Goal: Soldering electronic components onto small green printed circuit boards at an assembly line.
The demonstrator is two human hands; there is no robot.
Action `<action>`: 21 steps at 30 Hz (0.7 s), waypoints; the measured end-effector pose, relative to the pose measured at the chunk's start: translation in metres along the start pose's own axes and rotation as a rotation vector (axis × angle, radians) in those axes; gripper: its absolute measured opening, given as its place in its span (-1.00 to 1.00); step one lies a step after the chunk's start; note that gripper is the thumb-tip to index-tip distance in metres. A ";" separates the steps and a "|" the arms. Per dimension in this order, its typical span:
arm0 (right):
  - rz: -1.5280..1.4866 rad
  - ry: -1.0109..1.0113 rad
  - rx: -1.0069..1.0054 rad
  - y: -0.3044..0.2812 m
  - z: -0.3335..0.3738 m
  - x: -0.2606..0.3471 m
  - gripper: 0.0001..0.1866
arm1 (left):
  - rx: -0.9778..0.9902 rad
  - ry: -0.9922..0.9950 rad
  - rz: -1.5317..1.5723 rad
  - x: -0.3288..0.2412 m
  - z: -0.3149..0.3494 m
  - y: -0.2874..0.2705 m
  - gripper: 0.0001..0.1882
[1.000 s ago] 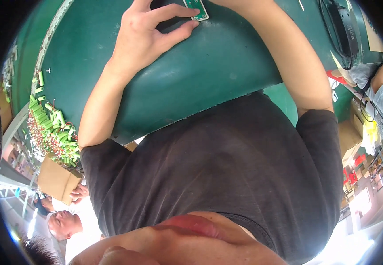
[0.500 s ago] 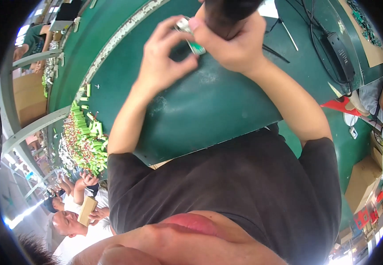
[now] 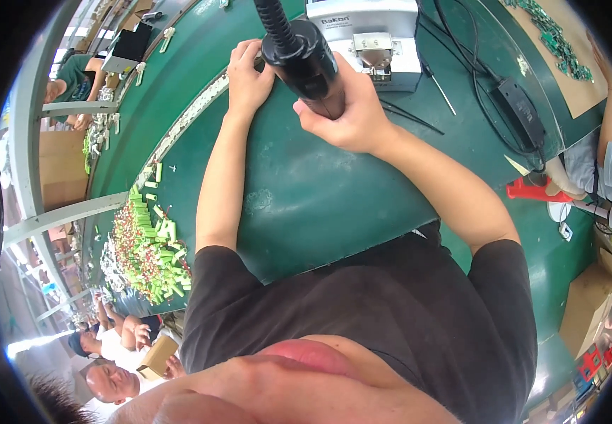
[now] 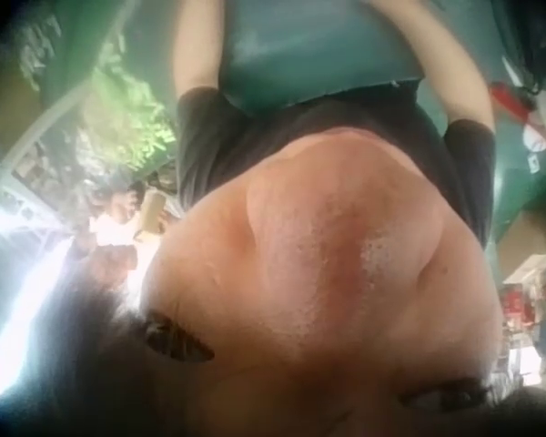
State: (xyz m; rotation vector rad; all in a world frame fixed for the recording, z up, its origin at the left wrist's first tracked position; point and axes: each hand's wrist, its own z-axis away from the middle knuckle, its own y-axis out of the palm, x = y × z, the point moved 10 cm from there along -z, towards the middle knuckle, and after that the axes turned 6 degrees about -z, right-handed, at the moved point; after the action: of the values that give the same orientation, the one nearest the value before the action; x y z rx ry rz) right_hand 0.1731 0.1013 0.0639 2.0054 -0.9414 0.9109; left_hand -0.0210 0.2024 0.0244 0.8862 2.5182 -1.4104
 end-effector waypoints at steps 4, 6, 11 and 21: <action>-0.041 -0.050 0.020 0.004 0.001 0.002 -0.57 | -0.044 -0.044 0.058 0.001 -0.005 -0.009 -0.80; 0.016 -0.057 0.003 0.002 0.002 0.001 -0.56 | -0.022 -0.159 0.183 0.010 -0.004 -0.006 -0.81; 0.018 -0.070 0.018 0.000 0.002 -0.003 -0.54 | -0.019 -0.167 0.238 0.008 -0.001 -0.008 -0.81; 0.118 -0.071 0.005 -0.005 0.002 -0.006 -0.54 | -0.060 -0.099 0.219 0.009 -0.003 -0.009 -0.81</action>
State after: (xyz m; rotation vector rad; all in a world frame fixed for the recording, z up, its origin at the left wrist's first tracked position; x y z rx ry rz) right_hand 0.1747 0.1035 0.0561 2.0155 -1.1078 0.9111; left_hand -0.0328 0.2052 0.0299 1.0186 2.2988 -1.2714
